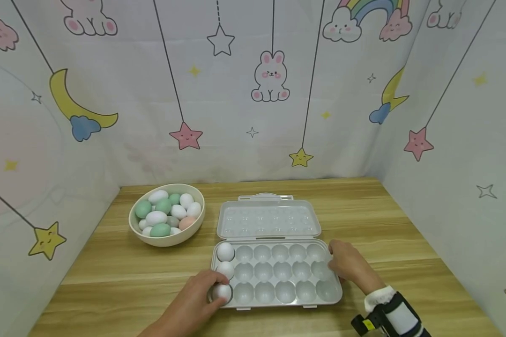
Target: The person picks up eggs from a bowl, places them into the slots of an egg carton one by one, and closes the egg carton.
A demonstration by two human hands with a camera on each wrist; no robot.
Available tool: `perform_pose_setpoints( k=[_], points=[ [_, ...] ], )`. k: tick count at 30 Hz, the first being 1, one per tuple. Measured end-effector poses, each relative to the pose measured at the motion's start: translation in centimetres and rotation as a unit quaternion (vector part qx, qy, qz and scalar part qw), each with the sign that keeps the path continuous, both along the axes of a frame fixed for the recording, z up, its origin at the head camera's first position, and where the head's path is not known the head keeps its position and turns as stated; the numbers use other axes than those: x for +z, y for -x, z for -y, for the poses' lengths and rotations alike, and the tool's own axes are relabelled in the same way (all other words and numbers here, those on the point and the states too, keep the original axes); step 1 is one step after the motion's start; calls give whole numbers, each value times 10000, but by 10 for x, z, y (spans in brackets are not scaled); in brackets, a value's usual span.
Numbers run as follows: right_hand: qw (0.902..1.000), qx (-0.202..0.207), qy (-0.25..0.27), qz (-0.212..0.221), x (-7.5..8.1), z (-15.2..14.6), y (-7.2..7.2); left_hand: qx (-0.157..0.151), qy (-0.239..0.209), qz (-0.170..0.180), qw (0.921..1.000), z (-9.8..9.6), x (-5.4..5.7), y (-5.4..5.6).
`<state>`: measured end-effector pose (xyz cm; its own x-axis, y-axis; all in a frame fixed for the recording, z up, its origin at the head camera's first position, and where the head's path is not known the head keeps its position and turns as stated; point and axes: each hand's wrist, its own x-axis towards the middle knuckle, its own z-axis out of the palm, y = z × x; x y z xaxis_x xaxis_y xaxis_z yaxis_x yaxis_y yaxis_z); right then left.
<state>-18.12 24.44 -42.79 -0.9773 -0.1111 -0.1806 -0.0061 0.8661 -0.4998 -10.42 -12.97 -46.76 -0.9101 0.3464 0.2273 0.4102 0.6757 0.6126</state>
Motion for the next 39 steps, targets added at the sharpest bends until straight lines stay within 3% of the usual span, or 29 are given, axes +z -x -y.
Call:
perform_pose_setpoints(
  k=[10, 18, 25, 31, 39],
  points=[
    [9999, 56, 9, -115, -1, -1, 0, -84, 453, -60, 9989, 1, 1, -1],
    [9998, 114, 50, -148, -2, -2, 1, -87, 405, -224, 9989, 1, 2, -1],
    [9997, 115, 71, -205, -3, -3, 0, 8, 395, -291, 9988, 3, 11, -2],
    [9998, 89, 85, -146, -2, -2, 0, -99, 230, -726, 9970, 9, 23, 0],
    [9998, 99, 60, -149, -3, -3, 0, 104, 348, -1477, 9884, 22, 46, 4]
  ],
)
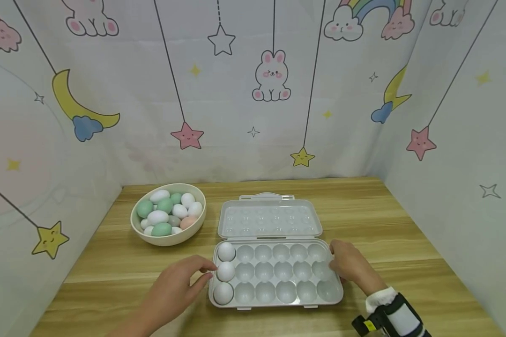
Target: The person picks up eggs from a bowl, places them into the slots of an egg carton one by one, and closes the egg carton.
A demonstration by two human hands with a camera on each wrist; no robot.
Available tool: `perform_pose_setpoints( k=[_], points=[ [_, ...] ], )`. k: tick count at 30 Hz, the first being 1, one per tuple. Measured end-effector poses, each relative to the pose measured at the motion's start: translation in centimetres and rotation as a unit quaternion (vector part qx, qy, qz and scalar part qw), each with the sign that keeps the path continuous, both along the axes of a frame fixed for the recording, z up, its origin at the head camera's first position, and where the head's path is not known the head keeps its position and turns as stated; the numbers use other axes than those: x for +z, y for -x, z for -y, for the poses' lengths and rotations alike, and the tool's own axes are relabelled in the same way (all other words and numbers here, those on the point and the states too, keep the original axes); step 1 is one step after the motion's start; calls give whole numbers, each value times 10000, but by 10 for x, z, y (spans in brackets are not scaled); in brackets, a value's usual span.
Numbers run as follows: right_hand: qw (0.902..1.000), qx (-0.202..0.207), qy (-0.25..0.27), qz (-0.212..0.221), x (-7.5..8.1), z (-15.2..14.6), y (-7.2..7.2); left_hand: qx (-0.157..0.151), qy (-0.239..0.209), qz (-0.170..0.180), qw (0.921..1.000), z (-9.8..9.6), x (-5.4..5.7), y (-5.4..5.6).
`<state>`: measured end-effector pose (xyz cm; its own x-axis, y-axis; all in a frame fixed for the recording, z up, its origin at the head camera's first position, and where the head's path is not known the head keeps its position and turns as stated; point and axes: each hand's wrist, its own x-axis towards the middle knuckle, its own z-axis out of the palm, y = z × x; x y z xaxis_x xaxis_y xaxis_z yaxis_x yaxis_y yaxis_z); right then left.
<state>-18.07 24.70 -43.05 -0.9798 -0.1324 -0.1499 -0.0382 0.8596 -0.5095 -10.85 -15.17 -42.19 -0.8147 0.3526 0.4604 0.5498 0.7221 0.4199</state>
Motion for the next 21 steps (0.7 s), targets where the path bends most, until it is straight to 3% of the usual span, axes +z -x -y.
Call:
perform_pose_setpoints(
  k=[4, 8, 16, 21],
  points=[
    [10000, 7, -2, -36, -1, 0, 0, 19, 177, -433, 9989, 10, 15, 5],
    [10000, 0, 12, -9, -1, 0, 0, -39, 342, -612, 9975, 22, 32, 14],
    [9999, -64, -1, 134, 0, 1, 0, 57, 368, -621, 9974, 43, 54, 41],
    [9999, -54, 8, 104, 1, 1, 0, 412, 553, -138, 9975, 58, 64, 62]
  ],
)
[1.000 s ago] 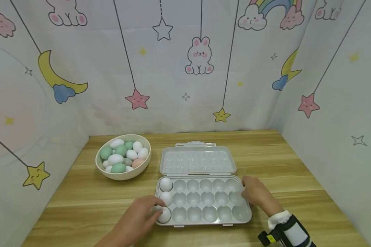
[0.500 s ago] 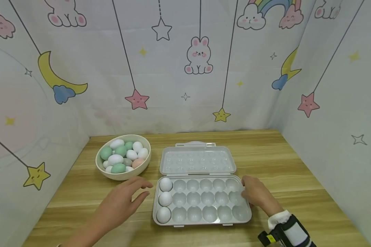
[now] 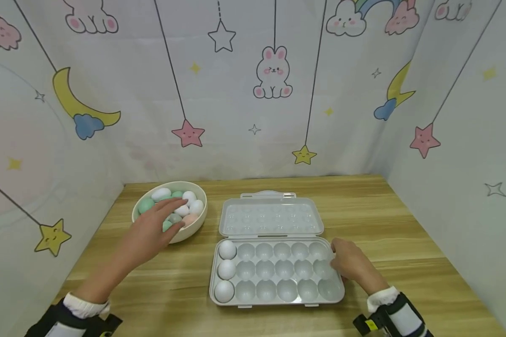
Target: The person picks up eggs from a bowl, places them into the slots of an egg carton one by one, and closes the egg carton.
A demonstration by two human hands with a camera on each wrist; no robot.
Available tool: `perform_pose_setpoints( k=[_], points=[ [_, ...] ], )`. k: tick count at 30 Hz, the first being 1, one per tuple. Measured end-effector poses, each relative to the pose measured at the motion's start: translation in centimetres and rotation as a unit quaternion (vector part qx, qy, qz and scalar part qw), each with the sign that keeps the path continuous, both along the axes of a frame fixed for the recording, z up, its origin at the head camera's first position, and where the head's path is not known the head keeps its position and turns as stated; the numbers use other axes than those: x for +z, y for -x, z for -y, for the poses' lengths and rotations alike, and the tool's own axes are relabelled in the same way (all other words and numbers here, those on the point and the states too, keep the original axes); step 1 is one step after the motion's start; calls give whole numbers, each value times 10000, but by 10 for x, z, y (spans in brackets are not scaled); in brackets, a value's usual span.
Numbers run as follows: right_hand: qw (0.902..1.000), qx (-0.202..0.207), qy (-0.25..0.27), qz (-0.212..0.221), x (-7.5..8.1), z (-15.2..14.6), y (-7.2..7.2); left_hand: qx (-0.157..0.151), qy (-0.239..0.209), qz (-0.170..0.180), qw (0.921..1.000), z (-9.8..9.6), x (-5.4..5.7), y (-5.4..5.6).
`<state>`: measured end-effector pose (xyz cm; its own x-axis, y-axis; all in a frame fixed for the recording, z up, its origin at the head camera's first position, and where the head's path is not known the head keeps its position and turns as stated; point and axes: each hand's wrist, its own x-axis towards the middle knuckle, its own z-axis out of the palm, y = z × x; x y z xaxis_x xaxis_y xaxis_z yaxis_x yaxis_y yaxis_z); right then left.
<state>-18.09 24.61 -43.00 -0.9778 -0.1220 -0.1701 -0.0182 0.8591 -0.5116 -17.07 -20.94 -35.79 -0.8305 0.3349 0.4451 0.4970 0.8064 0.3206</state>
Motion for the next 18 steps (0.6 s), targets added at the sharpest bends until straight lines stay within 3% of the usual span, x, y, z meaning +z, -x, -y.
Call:
perform_pose_setpoints(
  k=[5, 11, 18],
  points=[
    [10000, 7, 21, -44, 2, -1, 0, 312, 190, 617, 9974, 17, 4, 25],
    [10000, -4, 42, 16, 3, 0, -1, 719, 530, 1525, 9843, 34, 0, 50],
    [9999, -52, 71, 86, 4, 0, -1, 632, 812, 1725, 9796, 50, -14, 69]
  ],
)
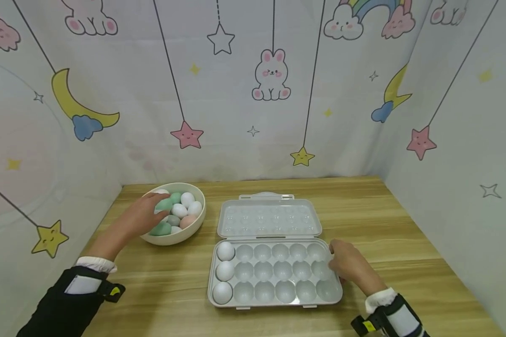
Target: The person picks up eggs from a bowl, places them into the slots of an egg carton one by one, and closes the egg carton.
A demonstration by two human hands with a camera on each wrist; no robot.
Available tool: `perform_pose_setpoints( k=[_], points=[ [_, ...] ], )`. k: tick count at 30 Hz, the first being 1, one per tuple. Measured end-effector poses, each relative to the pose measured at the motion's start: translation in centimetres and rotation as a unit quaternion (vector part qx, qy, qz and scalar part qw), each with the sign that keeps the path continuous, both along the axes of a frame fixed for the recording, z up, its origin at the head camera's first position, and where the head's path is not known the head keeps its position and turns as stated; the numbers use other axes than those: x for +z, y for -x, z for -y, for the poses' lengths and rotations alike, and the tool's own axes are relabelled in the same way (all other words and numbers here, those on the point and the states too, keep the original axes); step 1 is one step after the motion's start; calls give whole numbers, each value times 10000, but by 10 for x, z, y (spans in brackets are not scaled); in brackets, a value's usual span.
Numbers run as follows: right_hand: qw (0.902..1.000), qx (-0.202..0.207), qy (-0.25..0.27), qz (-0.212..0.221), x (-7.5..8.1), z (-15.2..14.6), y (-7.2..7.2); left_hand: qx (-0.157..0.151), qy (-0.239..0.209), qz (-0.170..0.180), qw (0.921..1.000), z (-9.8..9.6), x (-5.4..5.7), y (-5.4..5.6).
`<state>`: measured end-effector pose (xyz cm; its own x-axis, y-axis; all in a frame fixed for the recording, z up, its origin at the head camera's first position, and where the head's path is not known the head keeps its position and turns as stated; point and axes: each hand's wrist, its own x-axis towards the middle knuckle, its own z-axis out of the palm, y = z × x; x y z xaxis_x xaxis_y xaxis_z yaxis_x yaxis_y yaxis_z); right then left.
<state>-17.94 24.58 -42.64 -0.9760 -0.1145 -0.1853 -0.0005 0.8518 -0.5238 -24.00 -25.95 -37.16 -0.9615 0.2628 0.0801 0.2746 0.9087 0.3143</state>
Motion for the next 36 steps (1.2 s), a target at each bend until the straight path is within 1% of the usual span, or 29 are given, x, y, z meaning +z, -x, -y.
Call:
perform_pose_setpoints(
  k=[3, 7, 12, 17, 20, 28, 32, 36],
  points=[
    [10000, -14, 2, 39, -1, 0, 0, -50, 39, 44, 10000, 8, -7, 6],
    [10000, -16, -9, 12, -3, 0, 0, -140, 112, 129, 9998, 16, -15, 12],
    [10000, -19, 36, -7, -5, -1, 1, -358, 229, 73, 9991, 24, -25, 15],
    [10000, -17, 13, 0, -6, -2, 0, -449, 306, 18, 9985, 27, -33, 15],
    [10000, -25, 18, -1, -5, -1, 0, -475, 299, 32, 9984, 27, -34, 17],
    [10000, -63, 18, 7, -5, -1, 1, -565, 393, 329, 9971, 27, -30, 21],
    [10000, -87, 16, 41, -5, -1, 1, -665, 466, 322, 9962, 29, -29, 22],
    [10000, -67, 10, 23, -5, -1, 1, -702, 459, 346, 9959, 30, -29, 21]
  ],
)
